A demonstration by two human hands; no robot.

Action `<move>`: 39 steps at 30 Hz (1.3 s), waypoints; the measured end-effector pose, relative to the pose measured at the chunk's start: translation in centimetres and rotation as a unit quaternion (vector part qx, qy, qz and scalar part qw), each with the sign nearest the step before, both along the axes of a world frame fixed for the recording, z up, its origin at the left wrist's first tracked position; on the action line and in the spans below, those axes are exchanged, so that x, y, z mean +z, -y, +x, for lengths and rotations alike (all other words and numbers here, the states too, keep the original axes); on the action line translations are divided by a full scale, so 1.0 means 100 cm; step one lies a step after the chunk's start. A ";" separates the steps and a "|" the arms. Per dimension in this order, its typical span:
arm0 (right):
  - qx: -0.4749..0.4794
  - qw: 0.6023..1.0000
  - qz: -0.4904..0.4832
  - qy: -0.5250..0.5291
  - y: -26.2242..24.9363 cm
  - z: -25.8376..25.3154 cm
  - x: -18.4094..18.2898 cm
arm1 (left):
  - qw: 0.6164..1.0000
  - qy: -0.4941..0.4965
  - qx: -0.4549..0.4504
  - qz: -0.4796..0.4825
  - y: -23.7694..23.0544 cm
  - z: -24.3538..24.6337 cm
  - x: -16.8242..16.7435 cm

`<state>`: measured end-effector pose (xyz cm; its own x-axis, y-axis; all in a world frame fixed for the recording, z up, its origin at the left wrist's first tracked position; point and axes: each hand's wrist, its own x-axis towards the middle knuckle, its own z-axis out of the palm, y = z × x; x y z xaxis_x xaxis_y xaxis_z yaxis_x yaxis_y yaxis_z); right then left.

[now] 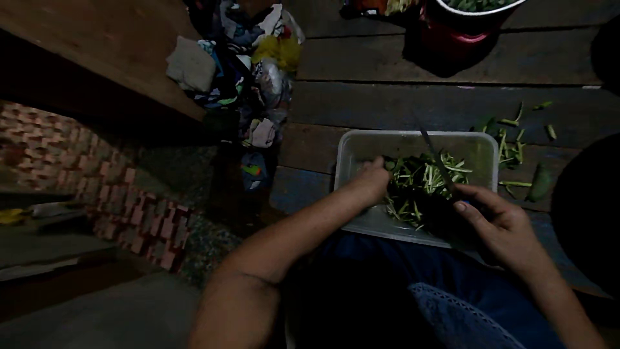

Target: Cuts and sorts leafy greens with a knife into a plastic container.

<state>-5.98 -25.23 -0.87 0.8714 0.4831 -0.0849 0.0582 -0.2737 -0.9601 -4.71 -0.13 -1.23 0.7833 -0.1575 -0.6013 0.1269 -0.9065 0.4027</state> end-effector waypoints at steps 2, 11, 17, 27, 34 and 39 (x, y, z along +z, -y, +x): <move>0.002 1.000 -0.006 -0.003 0.001 0.000 0.000 | 0.998 -0.042 -0.036 0.012 0.011 -0.016 -0.010; -0.003 1.000 -0.012 -0.001 0.001 0.004 0.000 | 0.973 -0.181 -0.073 -0.126 0.020 -0.046 0.027; 0.008 1.000 -0.006 0.000 0.001 0.004 0.001 | 0.996 -0.041 0.071 -0.022 0.006 -0.030 0.011; 0.004 1.000 -0.005 0.005 0.002 0.003 0.000 | 0.983 -0.153 -0.075 -0.071 0.030 -0.048 0.011; 0.004 1.000 -0.004 -0.020 0.000 0.004 0.000 | 0.979 -0.190 -0.052 -0.045 0.019 -0.049 0.023; 0.005 1.000 -0.006 -0.006 0.001 0.003 0.002 | 0.996 -0.086 -0.011 0.033 0.017 -0.035 0.017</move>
